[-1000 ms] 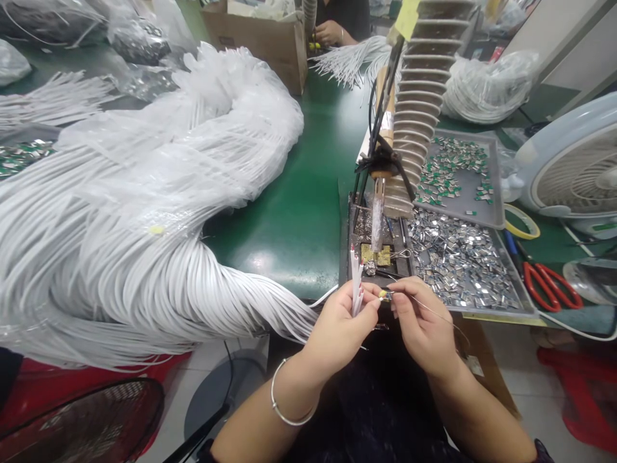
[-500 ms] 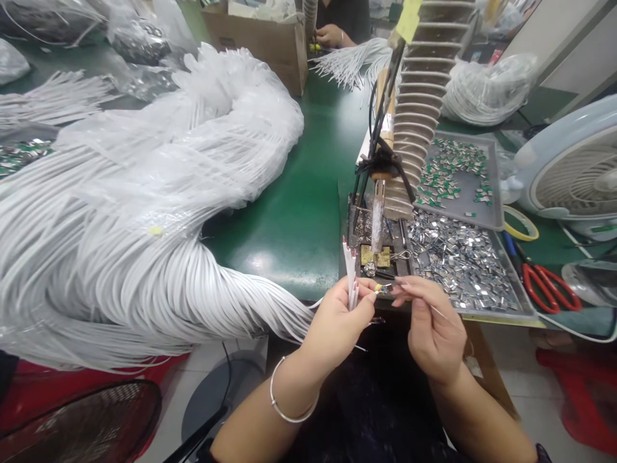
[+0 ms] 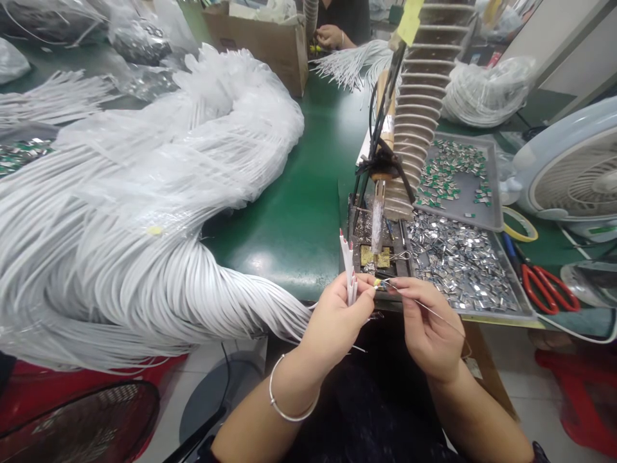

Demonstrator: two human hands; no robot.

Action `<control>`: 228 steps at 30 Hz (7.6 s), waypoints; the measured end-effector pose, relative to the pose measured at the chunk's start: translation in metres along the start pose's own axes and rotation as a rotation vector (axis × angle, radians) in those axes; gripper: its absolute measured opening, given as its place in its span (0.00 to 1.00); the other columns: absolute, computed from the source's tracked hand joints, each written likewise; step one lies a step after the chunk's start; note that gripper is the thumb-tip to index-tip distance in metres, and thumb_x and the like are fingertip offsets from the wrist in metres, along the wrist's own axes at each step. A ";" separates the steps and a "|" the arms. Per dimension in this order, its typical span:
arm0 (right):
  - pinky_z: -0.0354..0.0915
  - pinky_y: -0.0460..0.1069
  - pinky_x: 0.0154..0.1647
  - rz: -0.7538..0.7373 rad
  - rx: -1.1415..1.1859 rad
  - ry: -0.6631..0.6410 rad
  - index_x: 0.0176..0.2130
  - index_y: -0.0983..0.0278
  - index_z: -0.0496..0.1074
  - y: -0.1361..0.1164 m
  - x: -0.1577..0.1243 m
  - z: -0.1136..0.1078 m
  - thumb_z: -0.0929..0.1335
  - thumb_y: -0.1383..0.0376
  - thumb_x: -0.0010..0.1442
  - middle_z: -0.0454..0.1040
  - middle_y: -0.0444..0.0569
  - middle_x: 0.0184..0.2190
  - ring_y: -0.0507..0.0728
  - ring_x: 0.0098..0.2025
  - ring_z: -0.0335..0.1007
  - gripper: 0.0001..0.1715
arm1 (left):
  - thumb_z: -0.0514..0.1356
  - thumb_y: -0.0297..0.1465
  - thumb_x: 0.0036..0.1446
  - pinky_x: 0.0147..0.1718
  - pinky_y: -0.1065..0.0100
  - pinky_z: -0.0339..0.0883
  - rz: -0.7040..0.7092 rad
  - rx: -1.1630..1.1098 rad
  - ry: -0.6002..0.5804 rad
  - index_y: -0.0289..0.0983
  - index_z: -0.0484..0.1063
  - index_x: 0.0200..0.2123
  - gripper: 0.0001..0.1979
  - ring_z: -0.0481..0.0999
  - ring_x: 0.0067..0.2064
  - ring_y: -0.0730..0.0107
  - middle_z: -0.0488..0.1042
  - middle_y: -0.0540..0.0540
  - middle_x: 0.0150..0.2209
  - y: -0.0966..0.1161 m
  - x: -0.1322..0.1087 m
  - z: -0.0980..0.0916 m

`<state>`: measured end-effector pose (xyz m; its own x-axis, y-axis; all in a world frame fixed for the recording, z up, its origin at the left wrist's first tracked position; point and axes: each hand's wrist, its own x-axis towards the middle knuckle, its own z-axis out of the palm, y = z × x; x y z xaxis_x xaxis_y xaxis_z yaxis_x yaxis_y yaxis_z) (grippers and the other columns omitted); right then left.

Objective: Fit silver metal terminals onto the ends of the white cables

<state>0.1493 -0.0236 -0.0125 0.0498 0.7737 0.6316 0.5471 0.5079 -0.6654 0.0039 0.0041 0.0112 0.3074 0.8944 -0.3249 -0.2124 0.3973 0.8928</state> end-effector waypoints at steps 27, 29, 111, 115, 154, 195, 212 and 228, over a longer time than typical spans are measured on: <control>0.72 0.54 0.42 -0.148 -0.125 -0.006 0.41 0.61 0.68 -0.008 0.019 0.008 0.63 0.77 0.56 0.75 0.52 0.39 0.56 0.42 0.73 0.15 | 0.57 0.30 0.54 0.40 0.71 0.61 0.124 -0.003 0.066 0.36 0.65 0.26 0.06 0.68 0.37 0.75 0.70 0.49 0.40 0.010 0.003 -0.002; 0.72 0.55 0.42 -0.154 -0.129 -0.007 0.41 0.61 0.68 -0.009 0.020 0.008 0.63 0.77 0.56 0.74 0.52 0.39 0.56 0.43 0.73 0.15 | 0.57 0.29 0.54 0.39 0.72 0.61 0.125 -0.001 0.071 0.36 0.65 0.26 0.06 0.68 0.36 0.76 0.69 0.50 0.40 0.011 0.003 -0.002; 0.72 0.54 0.41 -0.154 -0.050 0.044 0.41 0.61 0.69 -0.001 0.017 0.018 0.64 0.77 0.55 0.74 0.51 0.39 0.56 0.42 0.72 0.16 | 0.58 0.28 0.54 0.34 0.73 0.60 0.110 -0.028 0.082 0.35 0.65 0.27 0.05 0.67 0.33 0.77 0.71 0.49 0.38 0.008 0.005 -0.004; 0.72 0.54 0.40 -0.144 -0.043 0.031 0.41 0.62 0.69 -0.001 0.014 0.017 0.64 0.77 0.56 0.74 0.52 0.38 0.56 0.42 0.72 0.15 | 0.59 0.29 0.52 0.26 0.74 0.57 0.068 -0.079 0.063 0.35 0.64 0.26 0.06 0.62 0.26 0.81 0.70 0.50 0.35 0.007 0.004 -0.003; 0.66 0.51 0.34 0.167 -0.578 -0.101 0.35 0.63 0.72 0.047 0.033 -0.043 0.62 0.65 0.58 0.75 0.49 0.31 0.56 0.32 0.71 0.09 | 0.65 0.24 0.45 0.33 0.72 0.58 0.029 -0.422 -0.169 0.36 0.70 0.27 0.06 0.62 0.30 0.78 0.65 0.50 0.34 -0.024 0.001 -0.025; 0.65 0.45 0.36 0.085 -0.004 -0.227 0.37 0.62 0.68 -0.002 0.014 -0.010 0.65 0.74 0.58 0.70 0.45 0.32 0.49 0.34 0.67 0.08 | 0.61 0.36 0.54 0.24 0.74 0.50 0.021 -0.195 0.044 0.35 0.67 0.35 0.10 0.52 0.22 0.82 0.58 0.56 0.23 -0.025 -0.001 -0.002; 0.66 0.48 0.32 -0.006 0.052 -0.258 0.37 0.62 0.68 -0.008 0.015 -0.001 0.64 0.74 0.57 0.70 0.46 0.29 0.52 0.32 0.67 0.09 | 0.56 0.32 0.55 0.25 0.73 0.53 0.049 -0.027 -0.013 0.36 0.63 0.27 0.07 0.53 0.22 0.78 0.56 0.56 0.19 -0.013 -0.004 0.000; 0.66 0.42 0.20 0.398 0.238 -0.140 0.32 0.63 0.69 -0.016 0.011 0.004 0.65 0.68 0.58 0.67 0.42 0.24 0.47 0.21 0.66 0.04 | 0.59 0.32 0.51 0.26 0.72 0.53 -0.040 -0.048 -0.027 0.35 0.66 0.30 0.06 0.55 0.22 0.79 0.55 0.58 0.18 0.000 -0.010 0.004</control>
<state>0.1375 -0.0222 0.0035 0.0947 0.9606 0.2611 0.3014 0.2224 -0.9272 0.0049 -0.0053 0.0155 0.3411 0.8720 -0.3510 -0.2432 0.4425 0.8631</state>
